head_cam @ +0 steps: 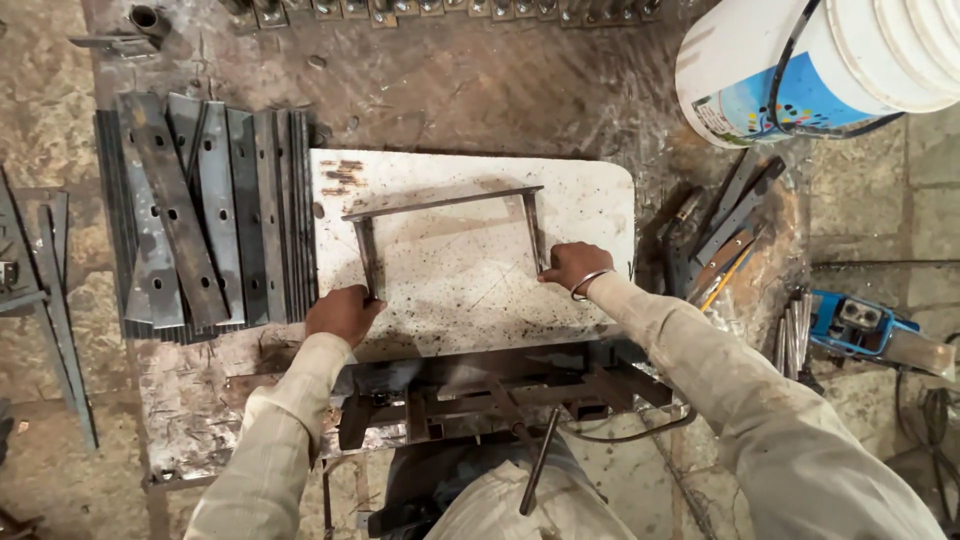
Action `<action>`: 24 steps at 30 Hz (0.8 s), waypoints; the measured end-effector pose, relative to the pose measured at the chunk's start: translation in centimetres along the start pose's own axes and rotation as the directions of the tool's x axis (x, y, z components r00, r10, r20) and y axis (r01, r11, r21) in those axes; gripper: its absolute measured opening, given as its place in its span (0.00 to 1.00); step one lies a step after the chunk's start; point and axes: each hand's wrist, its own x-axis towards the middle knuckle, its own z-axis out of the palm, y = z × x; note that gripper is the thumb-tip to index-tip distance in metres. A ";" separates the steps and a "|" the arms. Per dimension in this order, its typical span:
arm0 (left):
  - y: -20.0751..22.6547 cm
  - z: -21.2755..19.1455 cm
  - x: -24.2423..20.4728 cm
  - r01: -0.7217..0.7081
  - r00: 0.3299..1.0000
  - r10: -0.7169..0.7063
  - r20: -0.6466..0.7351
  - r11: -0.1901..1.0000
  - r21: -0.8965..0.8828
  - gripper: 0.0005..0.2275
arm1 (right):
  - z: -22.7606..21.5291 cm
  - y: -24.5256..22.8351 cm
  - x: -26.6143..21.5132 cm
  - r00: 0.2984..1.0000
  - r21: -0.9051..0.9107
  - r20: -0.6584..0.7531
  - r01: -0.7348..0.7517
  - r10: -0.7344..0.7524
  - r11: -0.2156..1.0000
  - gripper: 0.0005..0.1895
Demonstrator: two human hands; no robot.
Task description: Welding and assembling metal frame components on a workbench in a manufacturing workshop.
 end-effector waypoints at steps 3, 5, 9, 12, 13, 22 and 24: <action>0.4 -0.1 -0.1 0.028 0.999 -0.028 0.024 1.000 0.008 0.19 | 0.9 0.1 0.5 1.000 0.046 -0.009 0.030 -0.030 0.998 0.26; 1.6 -1.3 -0.5 0.148 0.979 -0.147 0.138 0.989 0.002 0.19 | 1.2 -0.4 0.9 0.998 0.117 -0.005 0.059 -0.059 0.991 0.26; 1.0 -0.6 -0.2 0.039 0.999 -0.038 -0.033 0.999 0.026 0.14 | 2.6 -0.9 0.9 0.992 0.074 -0.101 0.081 -0.073 0.994 0.25; 3.0 -5.7 -3.1 0.057 0.998 -0.056 0.023 0.998 -0.013 0.14 | -0.9 -1.7 -2.5 0.981 -0.033 -0.190 0.042 -0.048 0.999 0.18; 3.5 -7.7 -4.3 0.052 0.999 -0.051 0.017 0.997 -0.064 0.16 | -2.9 -2.1 -4.4 0.972 -0.080 -0.227 0.046 -0.063 0.996 0.17; 4.6 -10.0 -5.0 -0.093 0.924 0.042 -0.381 0.989 -0.118 0.20 | -7.4 -1.7 -8.1 0.829 -0.076 -0.512 0.218 -0.226 0.973 0.18; 4.4 -9.5 -5.7 -0.129 0.899 0.048 -0.434 0.979 -0.159 0.20 | -6.8 -1.3 -8.1 0.839 -0.003 -0.494 0.264 -0.230 0.965 0.20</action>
